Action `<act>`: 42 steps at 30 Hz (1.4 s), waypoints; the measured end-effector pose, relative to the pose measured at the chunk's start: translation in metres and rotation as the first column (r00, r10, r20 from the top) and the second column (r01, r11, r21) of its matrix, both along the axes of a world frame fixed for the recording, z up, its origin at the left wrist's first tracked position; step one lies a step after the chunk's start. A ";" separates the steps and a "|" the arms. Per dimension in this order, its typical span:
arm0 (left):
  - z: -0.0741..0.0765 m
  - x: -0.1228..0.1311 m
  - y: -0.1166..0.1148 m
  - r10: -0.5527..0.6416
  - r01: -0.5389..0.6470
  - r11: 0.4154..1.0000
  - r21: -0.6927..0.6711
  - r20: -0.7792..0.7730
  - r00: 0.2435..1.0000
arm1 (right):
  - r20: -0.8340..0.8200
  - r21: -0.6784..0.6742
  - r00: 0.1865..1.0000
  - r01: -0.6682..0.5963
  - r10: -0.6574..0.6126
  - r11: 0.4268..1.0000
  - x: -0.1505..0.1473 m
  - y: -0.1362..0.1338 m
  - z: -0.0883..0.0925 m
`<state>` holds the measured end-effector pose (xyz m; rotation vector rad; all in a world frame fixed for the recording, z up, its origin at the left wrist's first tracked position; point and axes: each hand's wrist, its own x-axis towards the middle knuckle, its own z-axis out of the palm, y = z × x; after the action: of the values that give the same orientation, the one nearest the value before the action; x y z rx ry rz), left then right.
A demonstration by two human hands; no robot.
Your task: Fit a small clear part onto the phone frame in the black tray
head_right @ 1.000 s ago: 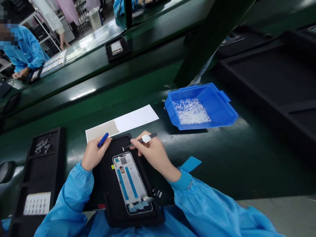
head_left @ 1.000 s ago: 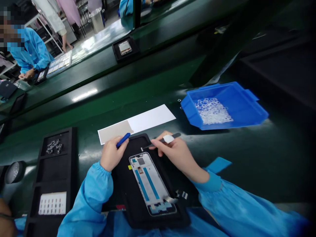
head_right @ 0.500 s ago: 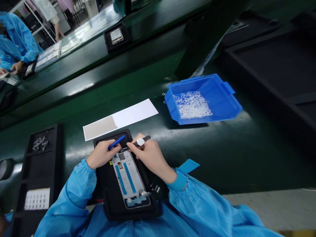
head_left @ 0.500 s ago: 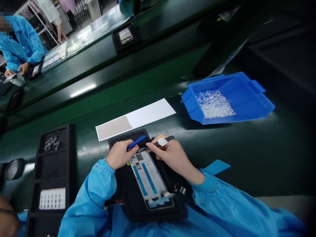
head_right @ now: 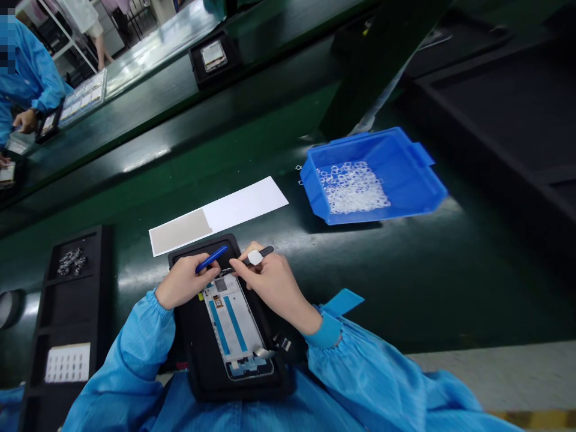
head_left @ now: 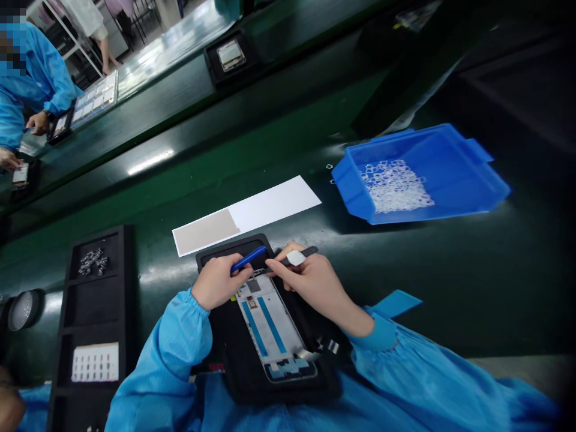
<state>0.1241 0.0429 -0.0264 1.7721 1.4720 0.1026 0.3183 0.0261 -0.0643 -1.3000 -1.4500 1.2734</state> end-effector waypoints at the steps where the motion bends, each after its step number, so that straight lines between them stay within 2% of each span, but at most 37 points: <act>1: 0.000 0.000 0.000 0.001 -0.001 1.000 -0.001 -0.004 1.000 | 0.002 0.013 1.000 0.002 -0.002 1.000 0.000 0.000 0.000; 6: 0.003 0.003 0.000 -0.005 0.005 1.000 0.002 -0.046 0.999 | 0.007 0.047 1.000 0.015 -0.015 0.999 -0.001 0.000 -0.002; 10: 0.007 0.008 -0.001 -0.015 0.018 1.000 0.017 -0.172 0.985 | 0.025 0.067 1.000 0.005 -0.007 0.998 0.000 -0.002 -0.002; 15: 0.014 0.014 0.000 -0.088 0.100 0.995 0.017 -0.344 0.935 | 0.077 0.181 0.997 0.000 -0.015 0.983 0.002 -0.005 -0.002; 18: 0.017 0.016 0.001 -0.127 0.137 0.991 0.000 -0.382 0.915 | 0.022 0.162 1.000 0.006 -0.009 0.987 0.004 -0.006 -0.003; 20: 0.018 0.016 0.002 -0.133 0.140 0.990 -0.010 -0.390 0.911 | 0.018 0.174 1.000 0.006 -0.009 0.985 0.004 -0.007 -0.004; 27: 0.017 0.014 0.002 -0.124 0.126 0.992 -0.018 -0.356 0.926 | 0.189 0.340 0.982 -0.064 -0.001 0.938 0.002 -0.007 -0.002; 32: 0.015 0.012 0.002 -0.113 0.115 0.993 -0.012 -0.338 0.934 | 0.141 0.347 0.990 -0.056 0.007 0.936 0.002 -0.008 -0.003; 38: 0.010 0.013 0.003 -0.091 0.102 0.995 0.018 -0.312 0.946 | 0.165 0.362 0.986 -0.039 -0.022 0.931 -0.002 -0.009 -0.006; 42: 0.008 0.010 -0.006 -0.005 0.039 0.989 0.141 -0.236 0.972 | 0.076 0.338 0.997 -0.005 -0.022 0.941 -0.004 -0.006 -0.009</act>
<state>0.1340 0.0373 -0.0186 1.9714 1.6474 -0.0134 0.3143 0.0205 -0.0732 -1.1323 -1.6333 0.9227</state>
